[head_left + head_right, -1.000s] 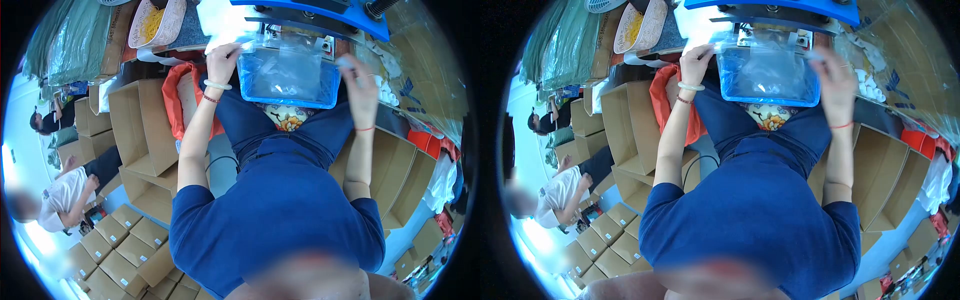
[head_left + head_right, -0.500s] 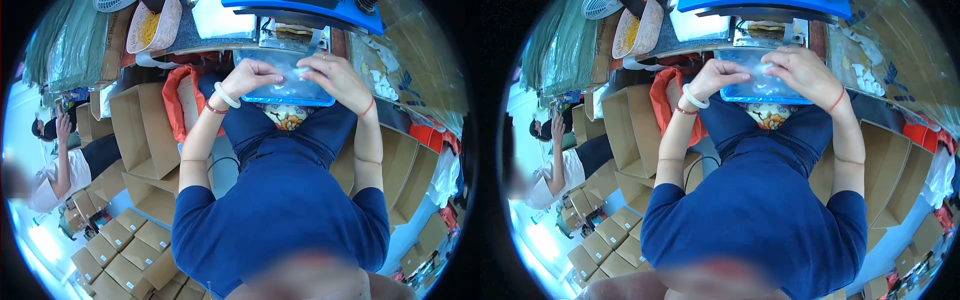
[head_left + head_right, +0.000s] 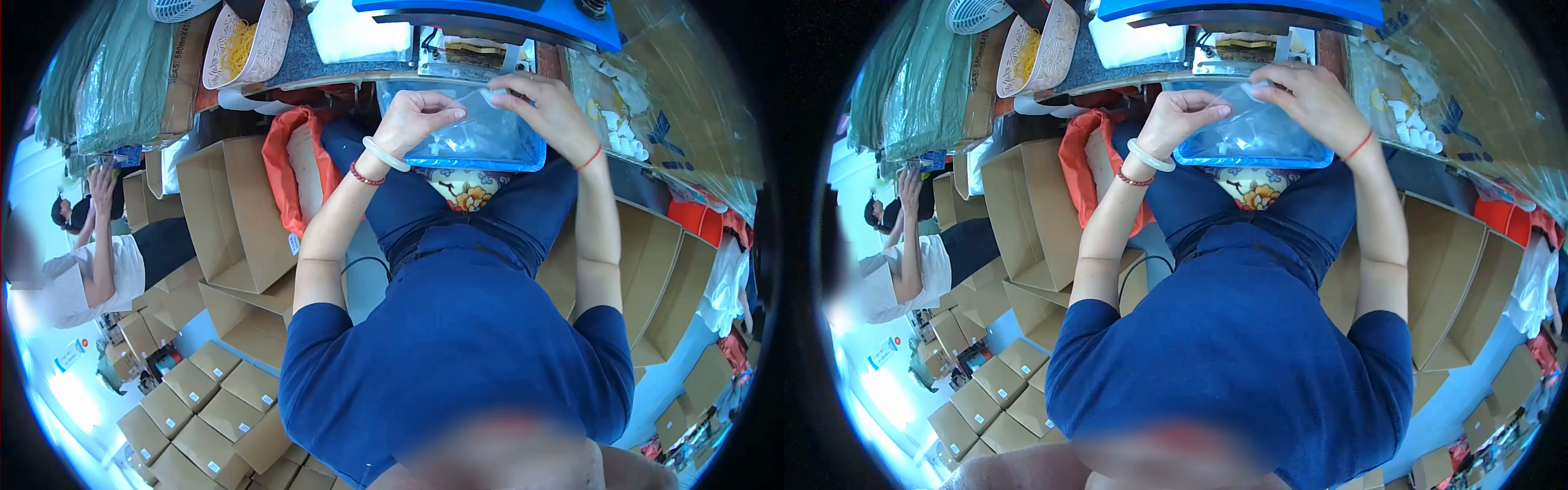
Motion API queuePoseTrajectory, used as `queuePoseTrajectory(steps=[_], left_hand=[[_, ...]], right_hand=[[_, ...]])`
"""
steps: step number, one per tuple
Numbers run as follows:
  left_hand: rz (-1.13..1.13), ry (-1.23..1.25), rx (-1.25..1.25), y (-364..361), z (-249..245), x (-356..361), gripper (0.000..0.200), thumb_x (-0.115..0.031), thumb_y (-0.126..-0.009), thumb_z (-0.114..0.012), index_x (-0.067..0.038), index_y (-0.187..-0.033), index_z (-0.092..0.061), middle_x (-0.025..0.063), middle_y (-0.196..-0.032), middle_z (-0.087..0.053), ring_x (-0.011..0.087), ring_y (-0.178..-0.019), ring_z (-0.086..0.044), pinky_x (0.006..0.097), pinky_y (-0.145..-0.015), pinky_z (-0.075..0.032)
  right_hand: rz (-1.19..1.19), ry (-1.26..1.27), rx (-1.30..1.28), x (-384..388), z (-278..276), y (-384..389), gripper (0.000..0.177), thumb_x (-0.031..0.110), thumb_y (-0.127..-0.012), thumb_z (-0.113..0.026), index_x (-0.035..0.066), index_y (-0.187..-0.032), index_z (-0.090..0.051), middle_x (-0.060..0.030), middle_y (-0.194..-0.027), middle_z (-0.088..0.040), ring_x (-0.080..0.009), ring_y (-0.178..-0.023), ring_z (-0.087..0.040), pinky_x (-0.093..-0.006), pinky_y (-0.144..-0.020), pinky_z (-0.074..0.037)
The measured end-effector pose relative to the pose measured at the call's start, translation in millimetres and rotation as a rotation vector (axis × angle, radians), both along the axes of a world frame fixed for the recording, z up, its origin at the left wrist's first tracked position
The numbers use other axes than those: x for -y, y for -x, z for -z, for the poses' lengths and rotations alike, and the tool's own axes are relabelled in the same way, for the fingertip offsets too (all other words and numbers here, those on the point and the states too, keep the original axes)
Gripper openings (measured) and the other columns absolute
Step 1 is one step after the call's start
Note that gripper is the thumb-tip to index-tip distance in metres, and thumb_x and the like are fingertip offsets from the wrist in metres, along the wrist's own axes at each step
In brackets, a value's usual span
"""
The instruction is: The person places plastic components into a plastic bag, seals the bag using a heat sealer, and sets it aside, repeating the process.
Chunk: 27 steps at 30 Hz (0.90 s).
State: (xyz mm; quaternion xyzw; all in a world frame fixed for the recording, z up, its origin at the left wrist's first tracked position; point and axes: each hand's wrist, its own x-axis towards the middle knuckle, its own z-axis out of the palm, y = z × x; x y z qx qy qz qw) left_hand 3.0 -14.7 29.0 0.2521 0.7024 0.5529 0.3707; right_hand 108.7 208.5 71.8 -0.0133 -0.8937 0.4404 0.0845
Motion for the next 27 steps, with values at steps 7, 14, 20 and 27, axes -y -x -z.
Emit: queuePoseTrajectory(steps=[7,14,20,27], left_hand=[[0.159,-0.061,0.534,8.5,20.2,-1.8,0.023,-0.01,-0.089,-0.069,0.005,-0.107,-0.069,0.0121,-0.096,-0.072,0.0172,-0.087,-0.07,0.0282,-0.082,-0.056],[-0.219,-0.303,0.807,35.4,34.2,-45.1,0.021,-0.006,-0.092,-0.063,0.005,-0.111,-0.064,0.011,-0.108,-0.068,0.019,-0.101,-0.065,0.0283,-0.09,-0.052],[-0.207,-0.099,0.242,44.1,26.0,-19.2,0.025,-0.011,-0.091,-0.066,0.004,-0.111,-0.065,0.0104,-0.106,-0.069,0.0163,-0.097,-0.066,0.03,-0.086,-0.054],[-0.106,0.268,-1.273,93.3,79.3,29.7,0.06,-0.026,-0.084,-0.071,-0.005,-0.136,-0.049,0.0191,-0.14,-0.05,0.0317,-0.139,-0.037,0.048,-0.116,-0.023]], right_hand=[[-0.155,-0.133,0.023,-10.9,15.0,10.3,0.032,0.028,-0.092,-0.062,0.003,-0.111,-0.065,-0.0154,-0.106,-0.067,-0.0326,-0.093,-0.065,-0.0375,-0.08,-0.051],[0.688,-0.723,0.243,-41.7,-4.4,-49.4,0.02,0.014,-0.093,-0.055,0.009,-0.107,-0.068,-0.0152,-0.106,-0.067,-0.0361,-0.096,-0.063,-0.0423,-0.082,-0.051],[0.576,-0.808,0.063,-83.6,78.7,-48.8,0.02,0.01,-0.088,-0.059,0.007,-0.107,-0.066,-0.0141,-0.111,-0.063,-0.0358,-0.1,-0.059,-0.0437,-0.082,-0.05],[0.752,-0.941,0.072,-96.6,95.9,-43.3,0.027,0.013,-0.089,-0.061,0.013,-0.116,-0.064,-0.0142,-0.121,-0.06,-0.0357,-0.106,-0.057,-0.0445,-0.089,-0.048]])
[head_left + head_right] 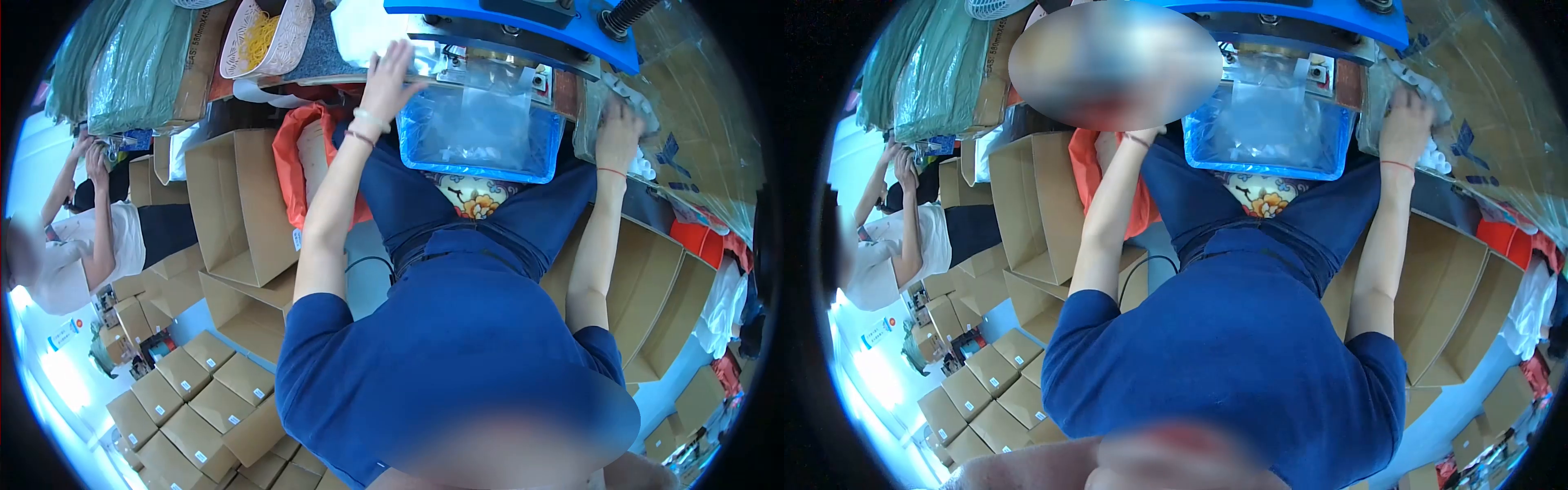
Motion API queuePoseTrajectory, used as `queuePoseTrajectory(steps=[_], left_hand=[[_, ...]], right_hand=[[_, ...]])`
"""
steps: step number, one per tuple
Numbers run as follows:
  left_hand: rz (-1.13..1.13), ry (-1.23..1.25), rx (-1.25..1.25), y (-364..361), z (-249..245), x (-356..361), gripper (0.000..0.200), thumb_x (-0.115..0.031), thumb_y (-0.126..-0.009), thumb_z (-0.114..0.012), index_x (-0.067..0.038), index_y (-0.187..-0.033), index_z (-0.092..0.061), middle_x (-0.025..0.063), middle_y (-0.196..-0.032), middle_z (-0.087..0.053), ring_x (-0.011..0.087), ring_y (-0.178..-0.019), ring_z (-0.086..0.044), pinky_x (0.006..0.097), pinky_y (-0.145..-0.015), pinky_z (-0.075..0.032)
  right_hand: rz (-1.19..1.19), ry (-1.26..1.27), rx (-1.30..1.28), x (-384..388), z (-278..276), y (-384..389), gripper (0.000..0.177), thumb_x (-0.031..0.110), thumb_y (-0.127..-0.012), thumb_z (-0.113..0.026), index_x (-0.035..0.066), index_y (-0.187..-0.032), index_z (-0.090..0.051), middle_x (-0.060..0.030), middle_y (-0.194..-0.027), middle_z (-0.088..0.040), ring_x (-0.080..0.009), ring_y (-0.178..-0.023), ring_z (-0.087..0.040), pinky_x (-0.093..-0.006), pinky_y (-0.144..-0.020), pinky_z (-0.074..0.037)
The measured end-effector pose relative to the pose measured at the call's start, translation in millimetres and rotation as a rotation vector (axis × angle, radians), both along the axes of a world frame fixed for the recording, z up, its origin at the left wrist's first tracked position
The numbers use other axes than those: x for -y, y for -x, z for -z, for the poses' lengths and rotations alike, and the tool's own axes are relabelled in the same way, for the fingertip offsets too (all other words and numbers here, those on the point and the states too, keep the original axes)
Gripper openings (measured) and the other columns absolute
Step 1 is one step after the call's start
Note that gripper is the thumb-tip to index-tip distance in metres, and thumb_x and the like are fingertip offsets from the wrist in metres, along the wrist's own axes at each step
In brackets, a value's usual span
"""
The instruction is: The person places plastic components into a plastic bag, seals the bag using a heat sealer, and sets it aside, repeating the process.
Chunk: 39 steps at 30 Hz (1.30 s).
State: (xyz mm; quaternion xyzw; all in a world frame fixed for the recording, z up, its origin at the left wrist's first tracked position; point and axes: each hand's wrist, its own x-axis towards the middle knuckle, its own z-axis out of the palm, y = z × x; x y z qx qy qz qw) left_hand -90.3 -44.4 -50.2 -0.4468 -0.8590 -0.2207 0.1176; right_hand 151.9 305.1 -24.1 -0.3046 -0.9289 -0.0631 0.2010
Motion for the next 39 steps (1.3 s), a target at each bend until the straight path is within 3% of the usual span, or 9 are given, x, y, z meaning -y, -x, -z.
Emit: queuePoseTrajectory(steps=[3,5,7,13,21,25,30,35,39], left_hand=[[0.003,-0.055,-0.087,-14.6,15.6,17.1,0.041,-0.009,-0.086,-0.062,-0.006,-0.126,-0.057,0.0134,-0.132,-0.058,0.0299,-0.129,-0.05,0.0454,-0.11,-0.036],[-0.039,-0.084,-0.185,-14.3,10.7,17.7,0.033,0.002,-0.083,-0.059,-0.005,-0.115,-0.063,0.0118,-0.121,-0.065,0.0294,-0.115,-0.06,0.04,-0.098,-0.047],[-0.044,-0.121,-0.185,-10.8,10.7,10.9,0.031,0.001,-0.084,-0.059,-0.005,-0.113,-0.065,0.0114,-0.118,-0.066,0.029,-0.112,-0.061,0.0397,-0.096,-0.047],[-0.057,-0.116,-0.203,-12.2,2.4,3.5,0.025,-0.002,-0.087,-0.061,-0.006,-0.111,-0.064,0.0119,-0.113,-0.068,0.0286,-0.109,-0.063,0.0384,-0.092,-0.051],[-0.044,-0.153,-0.19,-6.4,-6.6,-1.0,0.021,-0.006,-0.085,-0.064,-0.006,-0.106,-0.068,0.0109,-0.104,-0.069,0.0285,-0.097,-0.065,0.0378,-0.085,-0.052],[-0.012,-0.119,-0.171,1.4,-7.9,0.9,0.015,-0.007,-0.083,-0.065,-0.006,-0.098,-0.07,0.0088,-0.099,-0.069,0.0283,-0.091,-0.065,0.0374,-0.078,-0.053],[0.034,-0.118,-0.173,6.1,-7.0,8.3,0.014,-0.01,-0.083,-0.067,-0.009,-0.097,-0.07,0.006,-0.096,-0.069,0.026,-0.089,-0.066,0.0364,-0.076,-0.053],[-0.023,-0.121,-0.184,-0.3,-11.1,4.4,0.016,-0.011,-0.083,-0.068,-0.009,-0.099,-0.069,0.0047,-0.097,-0.069,0.0235,-0.09,-0.065,0.0353,-0.076,-0.052],[-0.088,-0.153,-0.3,-15.2,6.8,0.2,0.018,-0.009,-0.082,-0.068,-0.009,-0.099,-0.069,0.0049,-0.098,-0.069,0.0231,-0.09,-0.064,0.0356,-0.077,-0.051]], right_hand=[[-0.2,0.131,-0.069,-3.0,14.6,3.1,0.033,0.018,-0.089,-0.063,0.012,-0.121,-0.06,-0.016,-0.118,-0.061,-0.0361,-0.105,-0.057,-0.0449,-0.086,-0.049],[-0.048,-0.164,-0.245,2.2,-4.9,8.1,0.036,0.022,-0.089,-0.064,0.007,-0.121,-0.058,-0.0177,-0.116,-0.062,-0.0357,-0.103,-0.058,-0.044,-0.088,-0.047],[0.142,0.029,-0.062,-7.4,-0.9,16.4,0.038,0.025,-0.088,-0.064,0.003,-0.118,-0.058,-0.0182,-0.115,-0.061,-0.0341,-0.106,-0.056,-0.0431,-0.092,-0.043],[-0.273,0.096,-0.153,-3.7,6.3,-8.5,0.021,0.01,-0.087,-0.061,0.006,-0.107,-0.065,-0.0118,-0.107,-0.065,-0.0311,-0.104,-0.058,-0.0424,-0.089,-0.045],[-0.136,0.2,-0.268,9.2,-4.8,5.7,0.016,0.017,-0.089,-0.064,0.006,-0.098,-0.069,-0.0135,-0.095,-0.068,-0.033,-0.085,-0.065,-0.0416,-0.08,-0.051],[-0.172,0.056,-0.08,2.9,-26.0,7.8,0.018,0.02,-0.087,-0.066,0.009,-0.101,-0.069,-0.0131,-0.098,-0.068,-0.0347,-0.093,-0.065,-0.042,-0.079,-0.052],[-0.322,0.294,-0.077,2.4,-7.6,-1.8,0.023,0.014,-0.087,-0.063,0.008,-0.109,-0.067,-0.0125,-0.11,-0.065,-0.0355,-0.095,-0.063,-0.0416,-0.081,-0.051],[-0.368,0.021,0.187,12.3,-30.7,-8.6,0.024,0.009,-0.086,-0.062,0.006,-0.11,-0.066,-0.0145,-0.107,-0.064,-0.0365,-0.095,-0.06,-0.0427,-0.086,-0.048],[-0.431,0.312,0.246,2.8,-34.9,-24.3,0.026,0.008,-0.085,-0.063,0.005,-0.11,-0.066,-0.0149,-0.106,-0.063,-0.0364,-0.096,-0.06,-0.0425,-0.085,-0.048]])
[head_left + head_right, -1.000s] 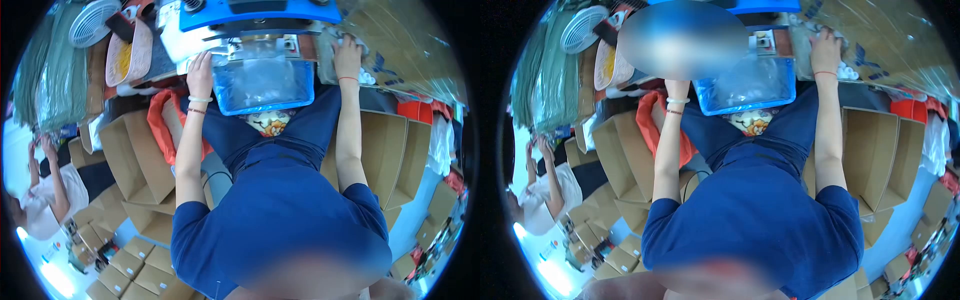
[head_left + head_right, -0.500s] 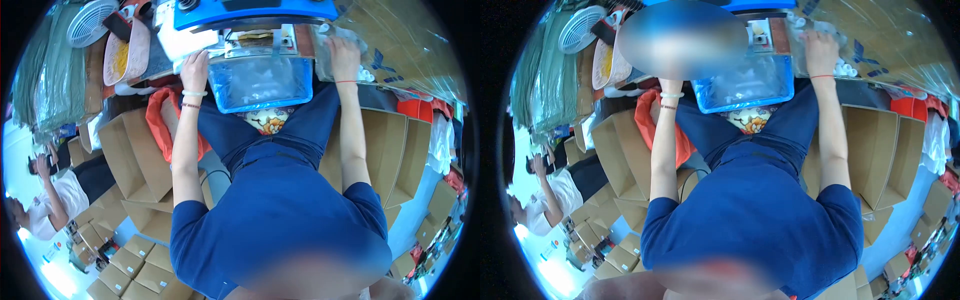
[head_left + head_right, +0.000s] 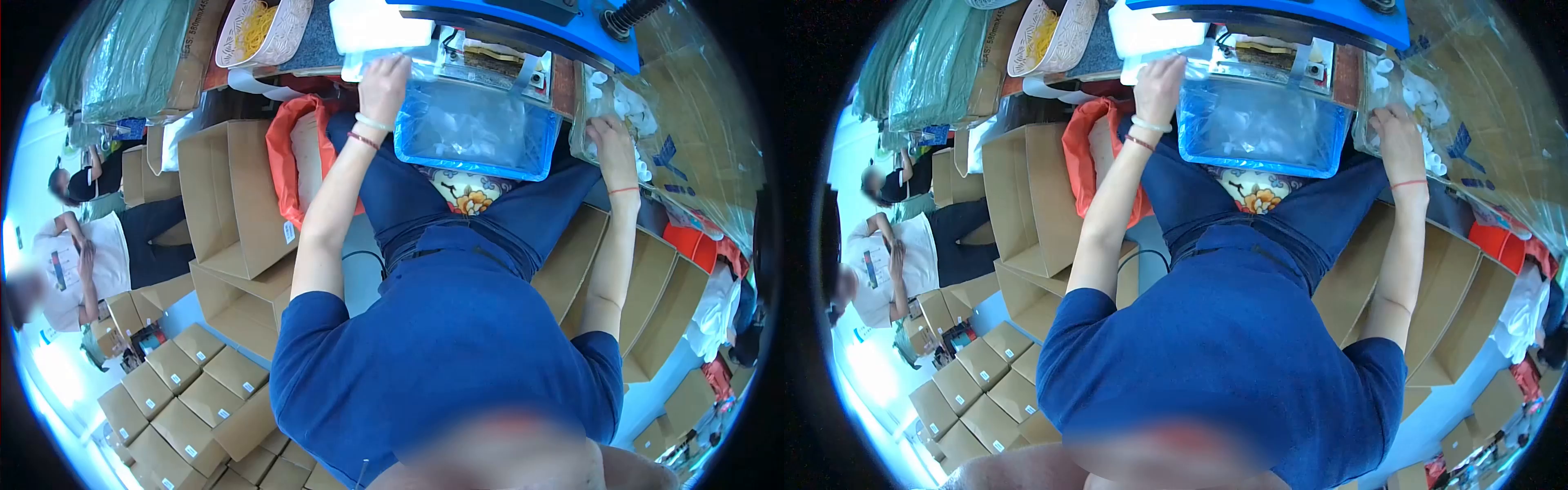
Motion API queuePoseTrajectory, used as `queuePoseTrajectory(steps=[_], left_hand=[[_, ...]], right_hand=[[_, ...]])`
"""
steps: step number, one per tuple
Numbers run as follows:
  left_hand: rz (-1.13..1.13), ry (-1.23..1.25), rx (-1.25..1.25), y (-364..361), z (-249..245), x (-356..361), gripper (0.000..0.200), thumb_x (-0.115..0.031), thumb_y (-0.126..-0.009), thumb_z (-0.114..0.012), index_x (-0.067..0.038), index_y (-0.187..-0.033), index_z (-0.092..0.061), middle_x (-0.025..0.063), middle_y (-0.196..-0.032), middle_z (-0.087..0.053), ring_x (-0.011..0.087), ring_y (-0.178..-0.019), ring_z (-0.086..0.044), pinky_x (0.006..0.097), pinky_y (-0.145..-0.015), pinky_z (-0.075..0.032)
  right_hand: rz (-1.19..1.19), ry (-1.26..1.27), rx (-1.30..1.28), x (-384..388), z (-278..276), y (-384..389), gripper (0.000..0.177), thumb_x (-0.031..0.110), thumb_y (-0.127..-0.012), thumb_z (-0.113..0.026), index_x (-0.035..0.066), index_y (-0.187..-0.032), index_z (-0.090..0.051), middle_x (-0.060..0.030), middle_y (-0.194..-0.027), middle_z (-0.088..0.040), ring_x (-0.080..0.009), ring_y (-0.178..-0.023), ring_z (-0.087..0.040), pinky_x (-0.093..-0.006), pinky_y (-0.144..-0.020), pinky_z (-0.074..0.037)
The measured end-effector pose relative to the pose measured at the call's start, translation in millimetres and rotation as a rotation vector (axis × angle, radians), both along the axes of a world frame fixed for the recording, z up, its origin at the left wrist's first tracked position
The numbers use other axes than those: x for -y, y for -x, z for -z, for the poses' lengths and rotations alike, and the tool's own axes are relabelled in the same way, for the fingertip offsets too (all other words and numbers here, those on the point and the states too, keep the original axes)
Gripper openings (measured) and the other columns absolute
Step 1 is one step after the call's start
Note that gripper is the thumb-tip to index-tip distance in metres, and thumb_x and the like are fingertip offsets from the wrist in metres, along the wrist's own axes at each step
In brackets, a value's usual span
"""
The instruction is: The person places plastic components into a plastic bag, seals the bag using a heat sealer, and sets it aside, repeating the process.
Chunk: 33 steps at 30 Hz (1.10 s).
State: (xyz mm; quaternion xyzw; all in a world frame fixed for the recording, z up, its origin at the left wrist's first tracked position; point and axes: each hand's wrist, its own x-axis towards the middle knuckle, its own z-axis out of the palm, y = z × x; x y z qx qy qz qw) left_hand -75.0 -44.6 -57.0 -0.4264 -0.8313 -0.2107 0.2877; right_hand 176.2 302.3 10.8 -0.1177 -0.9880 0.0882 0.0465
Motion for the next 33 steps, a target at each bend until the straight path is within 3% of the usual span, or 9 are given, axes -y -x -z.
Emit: queuePoseTrajectory(steps=[8,11,13,15,17,25,28,30,33], left_hand=[[0.038,-0.114,0.248,-11.4,-39.5,2.0,0.014,-0.005,-0.079,-0.069,-0.006,-0.092,-0.071,0.0064,-0.098,-0.07,0.0272,-0.091,-0.065,0.0354,-0.077,-0.053],[0.124,-0.241,0.681,-58.7,-71.5,0.4,0.02,-0.006,-0.08,-0.073,-0.004,-0.1,-0.074,0.0101,-0.094,-0.073,0.0165,-0.083,-0.069,0.0275,-0.075,-0.053],[0.151,-0.334,0.924,-70.3,-72.7,-2.3,0.021,-0.009,-0.083,-0.074,-0.003,-0.103,-0.074,0.0084,-0.09,-0.074,0.0084,-0.079,-0.066,0.0229,-0.071,-0.051],[0.238,-0.349,1.326,-74.3,-76.9,-7.7,0.021,-0.014,-0.085,-0.076,-0.001,-0.101,-0.074,0.0034,-0.087,-0.072,0.0051,-0.076,-0.061,0.0198,-0.068,-0.049],[0.24,-0.315,1.336,-77.2,-82.9,-13.1,0.022,-0.015,-0.085,-0.076,0.0,-0.101,-0.074,0.0019,-0.085,-0.071,0.0043,-0.075,-0.059,0.0186,-0.067,-0.048],[0.256,-0.189,1.397,-85.0,-96.8,-18.1,0.023,-0.018,-0.086,-0.075,0.001,-0.1,-0.074,-0.0005,-0.08,-0.069,0.0025,-0.073,-0.055,0.0173,-0.065,-0.045],[0.332,-0.154,1.478,-84.5,-99.3,-16.8,0.021,-0.019,-0.086,-0.074,-0.001,-0.097,-0.075,0.003,-0.08,-0.071,0.0059,-0.071,-0.06,0.0218,-0.063,-0.048],[0.566,-0.077,1.81,-78.3,-91.8,-19.0,0.022,-0.016,-0.089,-0.071,0.001,-0.103,-0.072,0.0067,-0.09,-0.073,0.0113,-0.079,-0.067,0.0206,-0.069,-0.051],[0.564,-0.173,2.069,-74.8,-76.2,-25.3,0.022,-0.013,-0.091,-0.068,0.003,-0.106,-0.07,0.0108,-0.097,-0.073,0.0168,-0.084,-0.07,0.0268,-0.078,-0.055]], right_hand=[[0.024,-0.124,-0.104,-4.6,-9.5,7.7,0.027,0.011,-0.089,-0.062,0.006,-0.116,-0.065,-0.0161,-0.114,-0.063,-0.0365,-0.102,-0.06,-0.0413,-0.086,-0.049],[0.259,0.07,-0.303,18.3,-20.0,6.0,0.024,0.014,-0.092,-0.062,0.006,-0.115,-0.065,-0.0144,-0.113,-0.065,-0.0304,-0.097,-0.064,-0.0365,-0.086,-0.05],[0.424,0.525,-0.34,56.2,-49.2,8.5,0.025,0.015,-0.093,-0.064,0.006,-0.116,-0.065,-0.0085,-0.11,-0.068,-0.0184,-0.091,-0.064,-0.0298,-0.085,-0.05],[0.269,0.8,-0.382,95.6,-54.6,7.6,0.024,0.01,-0.091,-0.066,0.006,-0.115,-0.066,-0.0024,-0.108,-0.067,-0.009,-0.091,-0.06,-0.0242,-0.084,-0.048],[0.114,1.017,-0.4,120.1,-44.8,15.3,0.025,0.004,-0.088,-0.069,0.004,-0.113,-0.068,-0.0033,-0.109,-0.067,-0.0091,-0.092,-0.06,-0.0226,-0.084,-0.048],[-0.199,0.721,-0.493,127.5,-91.3,49.5,0.024,0.007,-0.086,-0.071,0.002,-0.109,-0.069,-0.0091,-0.108,-0.068,-0.0172,-0.094,-0.064,-0.0282,-0.083,-0.05],[-0.382,0.604,-0.206,109.6,-89.7,55.7,0.022,0.016,-0.087,-0.067,0.002,-0.105,-0.067,-0.0118,-0.102,-0.068,-0.0264,-0.094,-0.064,-0.0344,-0.084,-0.05],[-0.399,0.64,-0.071,102.1,-88.2,60.3,0.024,0.017,-0.088,-0.067,0.002,-0.106,-0.066,-0.0119,-0.101,-0.068,-0.0265,-0.094,-0.064,-0.034,-0.084,-0.05],[-0.413,0.674,0.094,92.8,-70.8,69.4,0.027,0.02,-0.09,-0.066,0.003,-0.111,-0.065,-0.0122,-0.102,-0.068,-0.0265,-0.094,-0.064,-0.0332,-0.083,-0.05]])
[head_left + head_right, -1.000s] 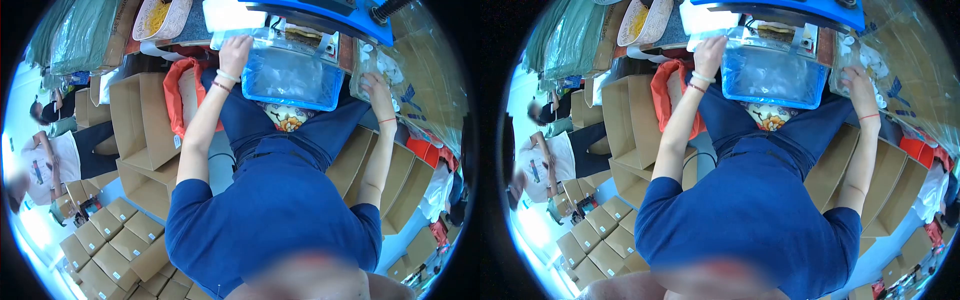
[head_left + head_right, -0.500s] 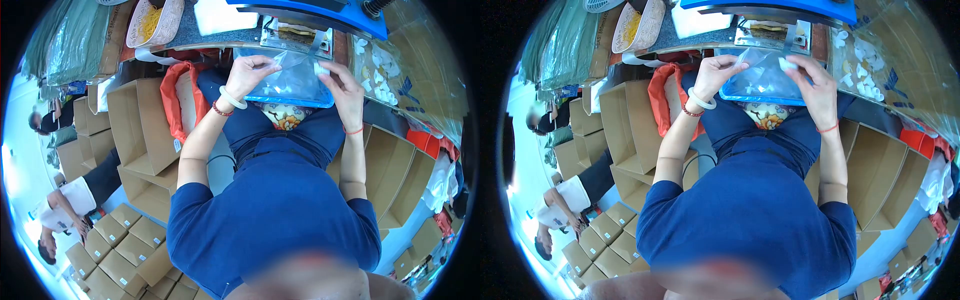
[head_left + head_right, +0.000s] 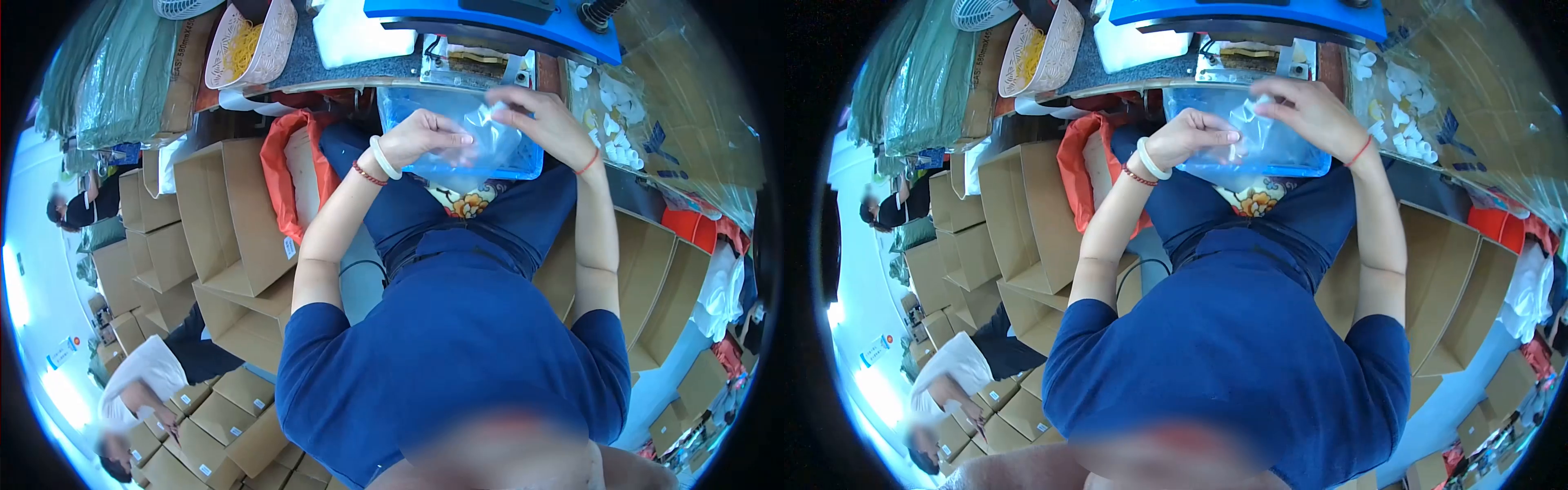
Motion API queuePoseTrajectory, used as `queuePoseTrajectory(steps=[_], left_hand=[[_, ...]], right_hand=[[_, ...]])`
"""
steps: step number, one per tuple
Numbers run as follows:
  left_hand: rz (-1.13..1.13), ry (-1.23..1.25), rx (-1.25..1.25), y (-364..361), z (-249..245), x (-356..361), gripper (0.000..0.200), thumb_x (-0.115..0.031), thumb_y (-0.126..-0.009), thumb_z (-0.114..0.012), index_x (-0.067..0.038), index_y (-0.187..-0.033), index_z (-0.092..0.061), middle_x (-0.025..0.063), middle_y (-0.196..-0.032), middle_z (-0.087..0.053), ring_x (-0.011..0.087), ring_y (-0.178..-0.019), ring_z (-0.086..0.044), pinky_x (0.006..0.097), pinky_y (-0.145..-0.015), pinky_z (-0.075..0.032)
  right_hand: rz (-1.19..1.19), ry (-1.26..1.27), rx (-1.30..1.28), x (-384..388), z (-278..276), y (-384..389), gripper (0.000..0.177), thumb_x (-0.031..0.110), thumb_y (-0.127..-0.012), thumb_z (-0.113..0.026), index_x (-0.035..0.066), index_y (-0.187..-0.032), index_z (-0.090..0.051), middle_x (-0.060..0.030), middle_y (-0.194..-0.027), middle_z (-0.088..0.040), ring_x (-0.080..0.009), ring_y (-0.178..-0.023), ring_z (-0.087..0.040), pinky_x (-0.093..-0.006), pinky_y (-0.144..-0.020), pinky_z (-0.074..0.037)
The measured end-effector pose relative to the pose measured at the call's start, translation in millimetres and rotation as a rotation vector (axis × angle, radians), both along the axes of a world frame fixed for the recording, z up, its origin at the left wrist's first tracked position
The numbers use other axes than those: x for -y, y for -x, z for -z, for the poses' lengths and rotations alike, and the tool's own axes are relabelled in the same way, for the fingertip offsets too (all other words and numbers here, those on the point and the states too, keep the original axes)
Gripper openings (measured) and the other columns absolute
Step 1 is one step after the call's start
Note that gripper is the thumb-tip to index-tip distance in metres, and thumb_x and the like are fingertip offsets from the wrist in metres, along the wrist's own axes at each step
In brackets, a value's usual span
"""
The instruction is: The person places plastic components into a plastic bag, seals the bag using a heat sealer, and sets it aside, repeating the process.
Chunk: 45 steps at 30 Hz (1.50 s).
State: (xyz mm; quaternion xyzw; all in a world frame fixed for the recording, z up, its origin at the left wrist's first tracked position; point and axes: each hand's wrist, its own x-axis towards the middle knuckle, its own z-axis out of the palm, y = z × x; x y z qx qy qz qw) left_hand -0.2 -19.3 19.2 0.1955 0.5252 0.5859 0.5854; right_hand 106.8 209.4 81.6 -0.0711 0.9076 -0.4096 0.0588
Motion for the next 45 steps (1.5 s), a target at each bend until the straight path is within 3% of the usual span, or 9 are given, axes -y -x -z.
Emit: queuePoseTrajectory(steps=[2,6,12,16,19,22,28,37,45], left_hand=[[-0.205,-0.05,0.204,1.3,19.6,-14.0,0.022,-0.01,-0.092,-0.065,0.003,-0.11,-0.069,0.0111,-0.103,-0.071,0.0161,-0.091,-0.068,0.0291,-0.084,-0.055],[-0.315,-0.124,0.159,19.7,26.0,-40.7,0.025,-0.009,-0.092,-0.064,0.003,-0.114,-0.066,0.0104,-0.114,-0.068,0.0155,-0.106,-0.064,0.0294,-0.085,-0.055],[-0.344,-0.064,0.261,23.6,27.0,-44.1,0.031,-0.018,-0.091,-0.068,0.001,-0.115,-0.064,0.0089,-0.112,-0.068,0.0213,-0.098,-0.068,0.036,-0.086,-0.056],[-0.785,0.031,-0.774,53.3,16.6,-27.3,0.03,-0.02,-0.088,-0.071,0.004,-0.105,-0.069,0.0091,-0.086,-0.073,0.0161,-0.079,-0.069,0.0272,-0.07,-0.054],[-0.668,0.184,-1.905,105.8,48.3,1.6,0.057,-0.032,-0.085,-0.072,-0.002,-0.13,-0.054,0.02,-0.128,-0.059,0.0274,-0.122,-0.056,0.0445,-0.103,-0.041],[-0.307,0.205,-1.908,85.3,68.8,32.4,0.049,-0.026,-0.085,-0.069,-0.01,-0.13,-0.057,0.011,-0.13,-0.059,0.0247,-0.127,-0.051,0.0446,-0.105,-0.038],[-0.661,0.248,-1.236,44.9,31.5,42.1,0.017,-0.009,-0.084,-0.072,0.0,-0.098,-0.074,0.0077,-0.09,-0.074,0.0142,-0.081,-0.069,0.0249,-0.074,-0.051],[-0.453,0.073,-0.692,-4.4,-35.5,18.0,0.019,-0.01,-0.085,-0.075,0.001,-0.1,-0.074,0.0031,-0.088,-0.072,0.0055,-0.079,-0.062,0.0192,-0.074,-0.049],[-0.057,-0.016,-0.02,3.6,-0.6,-0.5,0.019,-0.007,-0.089,-0.068,0.005,-0.104,-0.07,0.0107,-0.097,-0.072,0.0155,-0.088,-0.068,0.0272,-0.082,-0.055]], right_hand=[[0.434,0.229,-0.073,-2.9,17.5,-0.1,0.026,0.02,-0.091,-0.065,0.004,-0.112,-0.065,-0.0126,-0.102,-0.068,-0.0263,-0.091,-0.065,-0.033,-0.08,-0.05],[0.726,-0.414,-0.32,-31.1,10.8,-19.5,0.022,0.015,-0.092,-0.06,0.009,-0.112,-0.065,-0.0109,-0.111,-0.067,-0.0352,-0.096,-0.063,-0.0386,-0.082,-0.052],[0.63,-0.74,-0.449,-99.7,96.9,-8.9,0.019,0.009,-0.091,-0.055,0.005,-0.108,-0.062,-0.0129,-0.112,-0.063,-0.0345,-0.109,-0.056,-0.0431,-0.089,-0.048],[0.741,-0.642,-0.391,-98.2,104.6,-12.0,0.019,0.013,-0.095,-0.054,0.003,-0.109,-0.059,-0.0169,-0.109,-0.064,-0.0363,-0.1,-0.061,-0.0426,-0.086,-0.05],[0.99,-0.163,-0.368,-81.0,85.0,-17.5,0.024,0.022,-0.096,-0.058,0.004,-0.112,-0.059,-0.0161,-0.109,-0.066,-0.0305,-0.093,-0.065,-0.0381,-0.086,-0.05],[1.15,-0.14,-0.283,-56.1,54.7,-36.6,0.031,0.028,-0.094,-0.063,0.005,-0.113,-0.059,-0.0157,-0.109,-0.067,-0.0236,-0.092,-0.066,-0.0327,-0.086,-0.049],[0.673,0.19,-0.337,21.6,21.5,-45.2,0.027,0.013,-0.089,-0.069,0.006,-0.115,-0.067,-0.0065,-0.106,-0.069,-0.0125,-0.086,-0.061,-0.026,-0.08,-0.049],[0.346,0.035,-0.559,56.1,-30.2,-13.7,0.027,0.007,-0.08,-0.075,0.002,-0.105,-0.069,-0.0089,-0.101,-0.069,-0.0208,-0.085,-0.062,-0.0303,-0.075,-0.05],[0.09,0.074,0.008,8.3,-2.6,-0.8,0.027,0.022,-0.091,-0.064,0.003,-0.11,-0.066,-0.015,-0.106,-0.068,-0.032,-0.093,-0.065,-0.0368,-0.082,-0.051]])
